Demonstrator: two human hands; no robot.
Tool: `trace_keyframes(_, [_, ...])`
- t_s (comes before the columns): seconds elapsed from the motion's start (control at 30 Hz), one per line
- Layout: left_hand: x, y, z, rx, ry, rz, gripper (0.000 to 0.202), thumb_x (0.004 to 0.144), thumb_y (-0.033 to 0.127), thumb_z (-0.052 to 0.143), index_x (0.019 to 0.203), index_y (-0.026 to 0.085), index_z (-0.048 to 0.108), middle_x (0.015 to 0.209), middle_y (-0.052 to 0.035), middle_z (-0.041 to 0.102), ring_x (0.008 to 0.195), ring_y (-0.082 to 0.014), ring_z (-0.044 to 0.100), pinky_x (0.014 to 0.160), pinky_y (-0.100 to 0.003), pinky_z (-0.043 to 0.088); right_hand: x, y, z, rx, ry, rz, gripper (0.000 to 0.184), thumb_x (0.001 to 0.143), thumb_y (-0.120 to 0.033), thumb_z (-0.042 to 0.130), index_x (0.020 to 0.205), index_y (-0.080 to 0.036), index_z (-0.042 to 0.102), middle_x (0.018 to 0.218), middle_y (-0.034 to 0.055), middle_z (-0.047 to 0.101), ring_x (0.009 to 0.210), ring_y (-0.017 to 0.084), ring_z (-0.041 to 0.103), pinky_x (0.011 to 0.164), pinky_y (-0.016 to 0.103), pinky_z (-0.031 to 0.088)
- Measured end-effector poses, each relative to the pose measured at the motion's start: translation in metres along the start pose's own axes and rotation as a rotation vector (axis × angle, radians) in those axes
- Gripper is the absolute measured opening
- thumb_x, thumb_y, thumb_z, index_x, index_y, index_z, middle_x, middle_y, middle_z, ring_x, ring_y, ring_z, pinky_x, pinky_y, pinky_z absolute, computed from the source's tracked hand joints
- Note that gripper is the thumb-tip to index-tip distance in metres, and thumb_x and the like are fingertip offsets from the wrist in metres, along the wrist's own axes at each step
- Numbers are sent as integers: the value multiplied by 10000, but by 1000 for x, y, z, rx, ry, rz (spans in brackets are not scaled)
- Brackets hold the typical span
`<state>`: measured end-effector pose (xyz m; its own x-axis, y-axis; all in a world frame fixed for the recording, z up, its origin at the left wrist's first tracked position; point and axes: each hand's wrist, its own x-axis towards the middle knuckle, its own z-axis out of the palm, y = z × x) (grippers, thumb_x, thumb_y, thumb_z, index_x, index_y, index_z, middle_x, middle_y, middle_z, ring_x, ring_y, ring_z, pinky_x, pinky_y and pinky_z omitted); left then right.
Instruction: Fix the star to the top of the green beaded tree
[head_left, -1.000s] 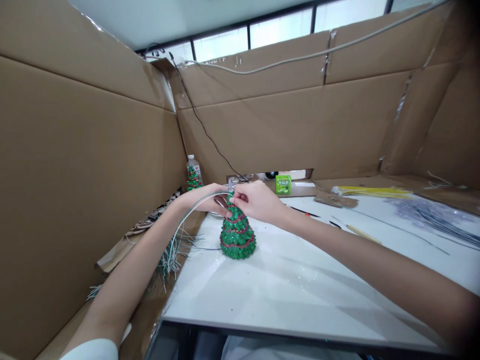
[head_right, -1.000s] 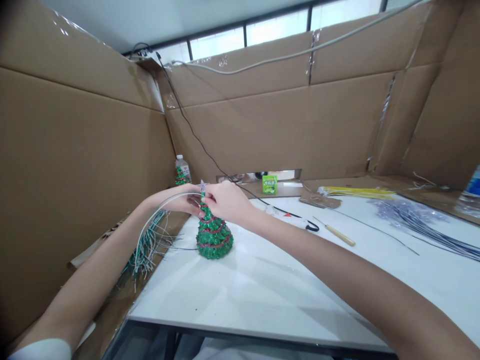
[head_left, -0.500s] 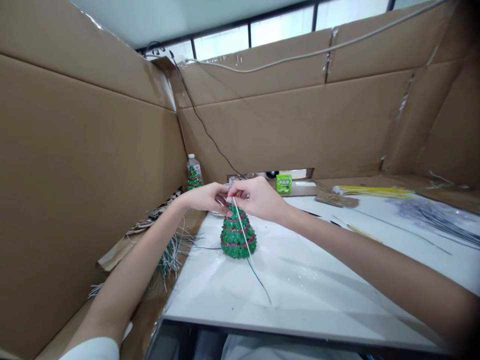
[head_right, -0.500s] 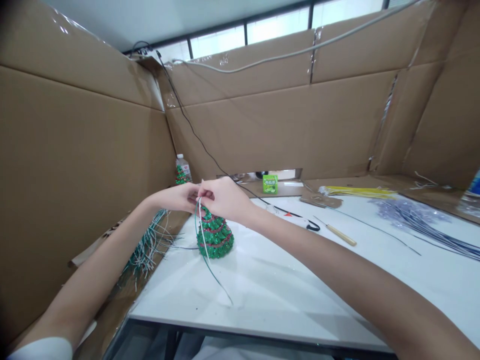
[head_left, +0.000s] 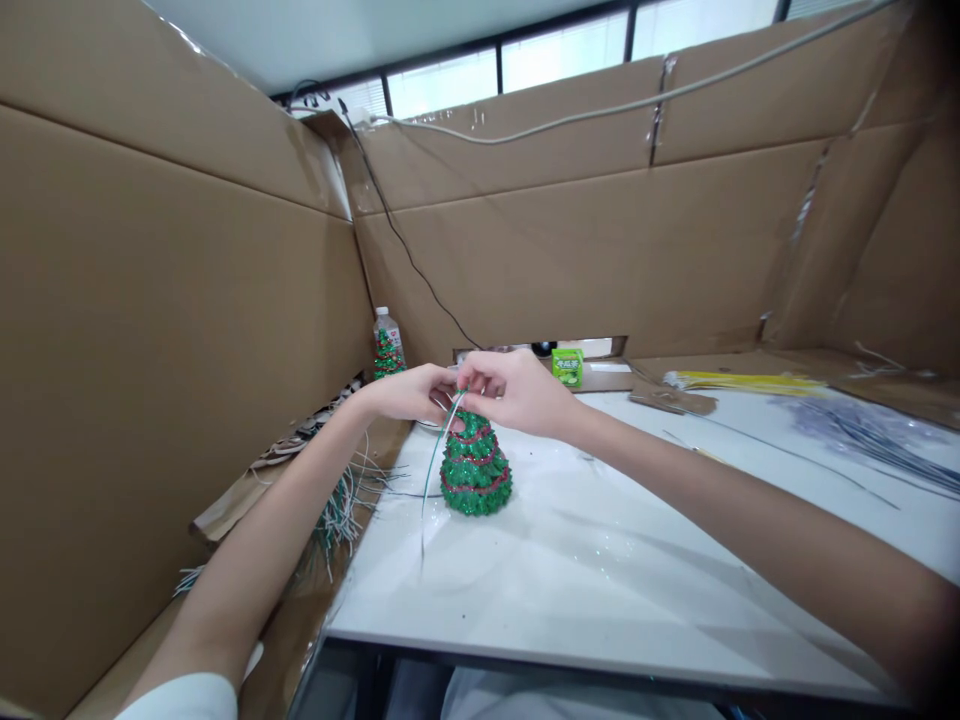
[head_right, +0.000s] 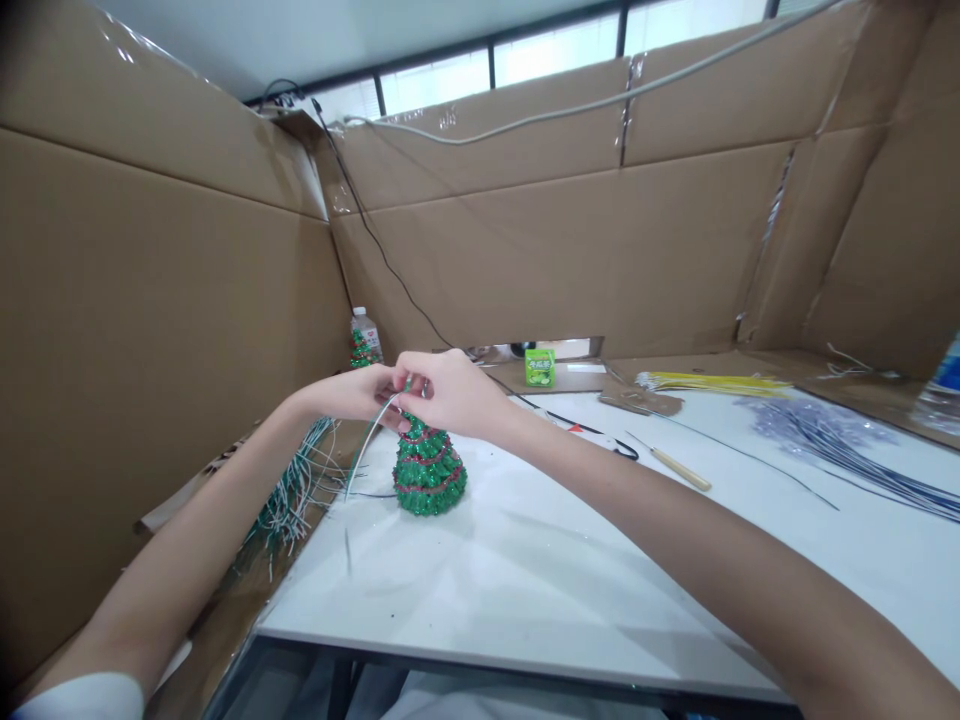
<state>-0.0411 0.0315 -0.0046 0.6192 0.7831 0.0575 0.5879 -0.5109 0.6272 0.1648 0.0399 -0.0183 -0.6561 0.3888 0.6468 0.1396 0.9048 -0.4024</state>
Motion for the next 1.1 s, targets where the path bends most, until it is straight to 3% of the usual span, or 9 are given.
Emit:
trace_keyframes(0.17, [0,2,-1,4,-16,0,358,703,252,746,1015,122,625,986,-77,693,911,-188,659,805,-315,536,0,10,4,-121,-24,5,69,766,-195,568,710,-160,587,648,-12,604,605,83,520,587,229,367])
trace_keyframes(0.3, [0,2,-1,-16,-18,-2,361,700,225,740,1022,120,617,978,-81,696,892,-185,668,796,-320,538,-4,10,7,-31,-32,73,164,723,-189,614,882,-171,578,675,-18,636,593,85,540,568,217,373])
trace_keyframes(0.5, [1,2,0,-6,-18,25,269,705,213,729,939,127,629,913,-58,698,838,-161,664,766,-291,535,-5,3,7,-50,-13,-89,37,741,-163,590,707,-158,577,637,-22,607,574,69,506,573,214,357])
trace_keyframes(0.63, [-1,3,-1,29,-25,-10,318,707,261,720,978,133,611,959,-66,683,887,-186,660,775,-299,524,-5,13,13,-76,17,36,63,730,-178,612,676,-156,589,622,-19,597,569,76,498,550,216,344])
trace_keyframes(0.7, [-6,12,-2,151,38,-18,422,676,315,745,1027,143,588,1026,-76,651,910,-194,638,769,-297,514,-5,17,16,-26,32,91,68,725,-185,623,674,-152,593,637,-10,607,582,80,515,564,220,360])
trace_keyframes(0.77, [-16,31,-1,335,212,20,627,594,356,800,1130,168,534,1138,-91,582,941,-196,591,772,-292,499,-5,17,17,51,33,142,86,719,-202,635,669,-148,591,642,-1,614,586,87,531,568,226,374])
trace_keyframes(0.87, [-32,66,5,468,384,135,619,594,352,802,1112,170,516,993,-49,566,830,-155,541,682,-243,468,-5,15,16,142,23,240,132,703,-253,659,675,-144,589,631,9,611,556,99,535,528,232,374])
trace_keyframes(1.03, [-36,95,20,511,221,252,103,776,240,651,855,190,694,719,3,626,624,-97,527,591,-208,422,-4,15,14,214,16,244,95,697,-232,613,710,-138,602,661,17,617,566,101,530,497,223,366])
trace_keyframes(1.1, [-32,94,23,491,230,276,121,800,199,605,772,182,721,727,-16,673,628,-100,569,601,-211,441,-3,16,13,221,24,227,80,670,-212,616,685,-138,589,640,7,598,574,99,519,504,218,368])
